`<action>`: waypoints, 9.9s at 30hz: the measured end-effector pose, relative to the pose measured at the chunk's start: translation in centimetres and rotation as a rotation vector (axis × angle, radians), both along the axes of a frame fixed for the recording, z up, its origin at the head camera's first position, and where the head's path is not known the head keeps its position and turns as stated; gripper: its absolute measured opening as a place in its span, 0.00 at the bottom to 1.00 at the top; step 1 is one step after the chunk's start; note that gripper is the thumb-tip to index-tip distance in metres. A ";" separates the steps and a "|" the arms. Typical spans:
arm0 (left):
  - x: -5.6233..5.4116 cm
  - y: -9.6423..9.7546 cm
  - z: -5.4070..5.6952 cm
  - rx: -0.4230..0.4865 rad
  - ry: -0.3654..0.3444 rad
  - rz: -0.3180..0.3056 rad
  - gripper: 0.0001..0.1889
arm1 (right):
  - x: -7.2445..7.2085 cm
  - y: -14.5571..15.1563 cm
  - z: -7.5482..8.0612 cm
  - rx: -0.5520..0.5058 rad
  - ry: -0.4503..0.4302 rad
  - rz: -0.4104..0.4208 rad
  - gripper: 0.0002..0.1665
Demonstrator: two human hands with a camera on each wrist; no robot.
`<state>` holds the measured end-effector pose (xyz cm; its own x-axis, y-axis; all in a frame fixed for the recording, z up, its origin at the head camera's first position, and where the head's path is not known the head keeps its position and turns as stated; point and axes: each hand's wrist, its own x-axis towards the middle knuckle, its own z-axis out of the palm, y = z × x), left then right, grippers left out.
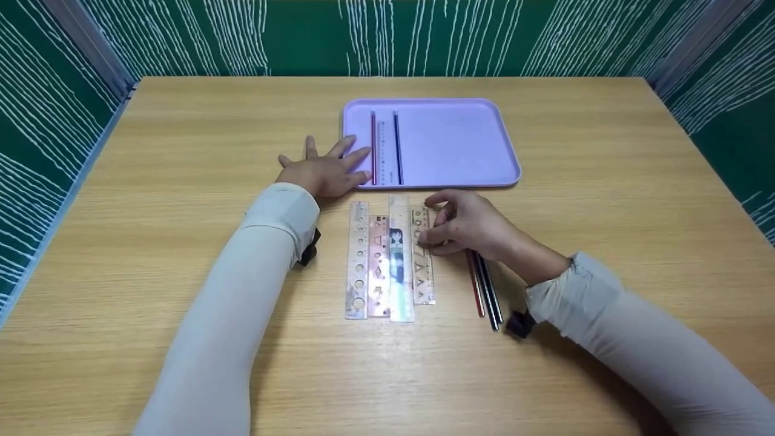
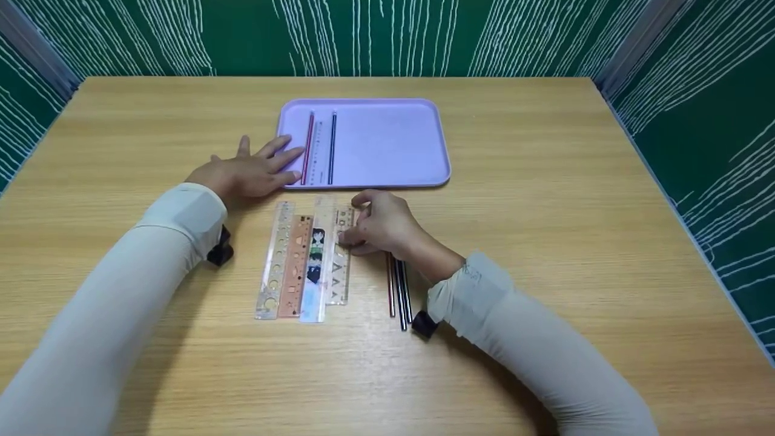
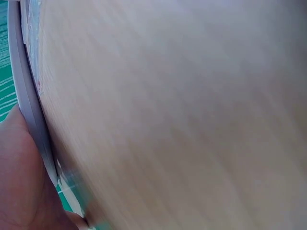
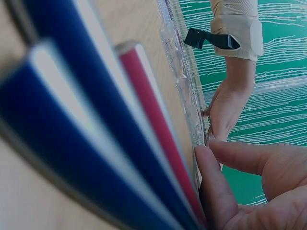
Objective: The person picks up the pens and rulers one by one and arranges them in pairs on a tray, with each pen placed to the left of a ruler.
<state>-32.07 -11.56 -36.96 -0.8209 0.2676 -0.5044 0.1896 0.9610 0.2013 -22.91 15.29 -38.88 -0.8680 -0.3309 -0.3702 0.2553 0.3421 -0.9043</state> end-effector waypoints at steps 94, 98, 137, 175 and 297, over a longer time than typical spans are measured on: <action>0.1 0.0 0.0 0.021 0.000 0.017 0.35 | 0.9 -0.5 0.3 0.099 0.093 0.090 0.43; 0.2 0.0 0.0 0.014 0.006 0.014 0.35 | 0.9 -0.4 0.5 0.116 0.072 0.106 0.33; 0.0 0.1 -0.2 0.013 0.000 0.010 0.35 | -0.3 0.8 0.5 -0.248 -0.153 0.020 0.39; 0.1 -0.1 -0.2 0.019 -0.014 0.027 0.34 | -5.4 -0.5 1.6 -0.224 -0.074 -0.118 0.37; 0.0 -0.2 0.0 0.027 -0.030 0.032 0.35 | -0.4 5.9 2.3 0.108 0.135 -0.094 0.31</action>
